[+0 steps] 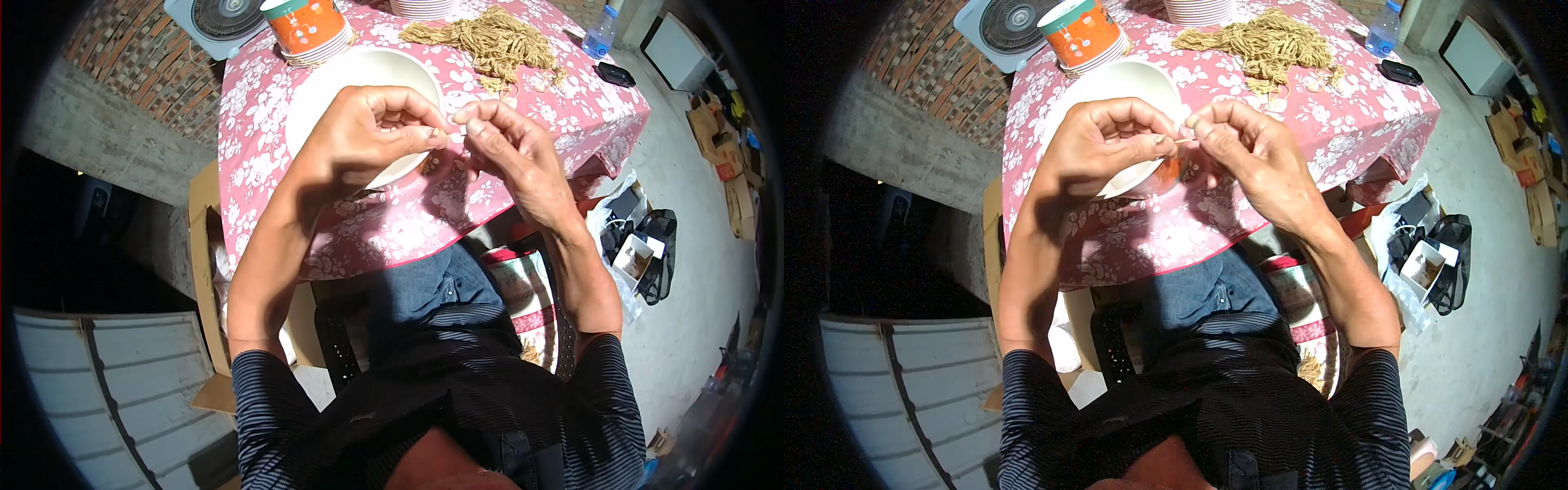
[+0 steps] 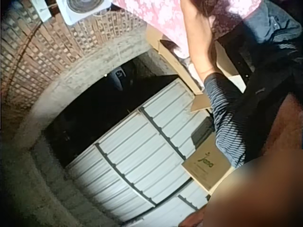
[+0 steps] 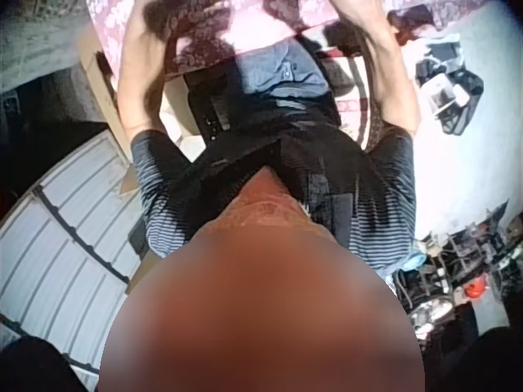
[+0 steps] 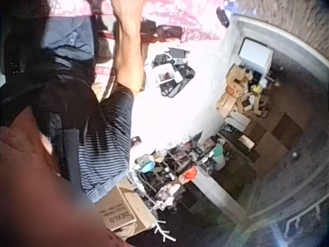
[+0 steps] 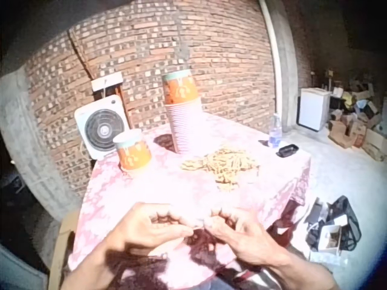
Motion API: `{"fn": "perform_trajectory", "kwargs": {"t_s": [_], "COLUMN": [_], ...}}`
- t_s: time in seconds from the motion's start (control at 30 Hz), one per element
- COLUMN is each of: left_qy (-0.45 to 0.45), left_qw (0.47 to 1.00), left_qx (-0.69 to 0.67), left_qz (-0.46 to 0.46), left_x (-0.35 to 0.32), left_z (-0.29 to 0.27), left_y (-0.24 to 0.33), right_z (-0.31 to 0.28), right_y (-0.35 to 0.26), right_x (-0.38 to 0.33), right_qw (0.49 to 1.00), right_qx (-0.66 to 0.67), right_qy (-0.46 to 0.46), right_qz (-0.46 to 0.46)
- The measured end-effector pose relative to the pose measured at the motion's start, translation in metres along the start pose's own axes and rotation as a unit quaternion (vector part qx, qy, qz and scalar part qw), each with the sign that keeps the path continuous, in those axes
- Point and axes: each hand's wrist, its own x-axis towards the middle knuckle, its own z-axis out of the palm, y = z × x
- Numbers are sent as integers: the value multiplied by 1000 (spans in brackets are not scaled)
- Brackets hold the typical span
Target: The person is manually attaching paper handles to paper bowls at a table.
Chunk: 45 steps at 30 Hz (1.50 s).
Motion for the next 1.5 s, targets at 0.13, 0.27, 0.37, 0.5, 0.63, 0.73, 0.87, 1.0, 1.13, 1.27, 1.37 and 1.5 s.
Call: {"fn": "perform_trajectory", "kwargs": {"t_s": [0.13,0.27,0.37,0.5,0.63,0.73,0.87,1.0,1.13,1.27,1.37,1.5], "left_qy": [20,26,35,62,118,111,164,168,127,69,-26,-51], "left_qw": [998,996,996,996,990,992,957,912,907,981,998,997], "left_qx": [-55,-78,-73,-61,-76,33,178,302,351,180,57,-30], "left_qz": [-26,-43,-25,7,-9,54,158,220,194,15,-31,-58], "left_x": [-4,-6,-7,-9,-14,-19,-22,-25,-27,-24,-20,-19], "left_z": [-9,-5,-4,-3,5,7,17,18,13,3,-11,-11], "left_y": [-10,-1,2,2,6,3,6,11,15,14,11,12], "right_z": [12,19,24,23,24,29,32,32,32,28,32,28], "right_y": [-4,-6,-7,2,8,14,18,17,9,3,1,5], "right_x": [-3,-3,-1,0,-1,-1,0,2,2,3,1,0], "right_qw": [996,996,994,994,990,988,976,961,944,960,968,961], "right_qx": [-83,-64,-79,-95,-118,-127,-178,-225,-272,-236,-218,-241], "right_qy": [25,55,52,49,72,87,89,89,67,58,53,63], "right_qz": [15,33,49,30,9,-30,-86,-136,-172,-139,-116,-119]}}
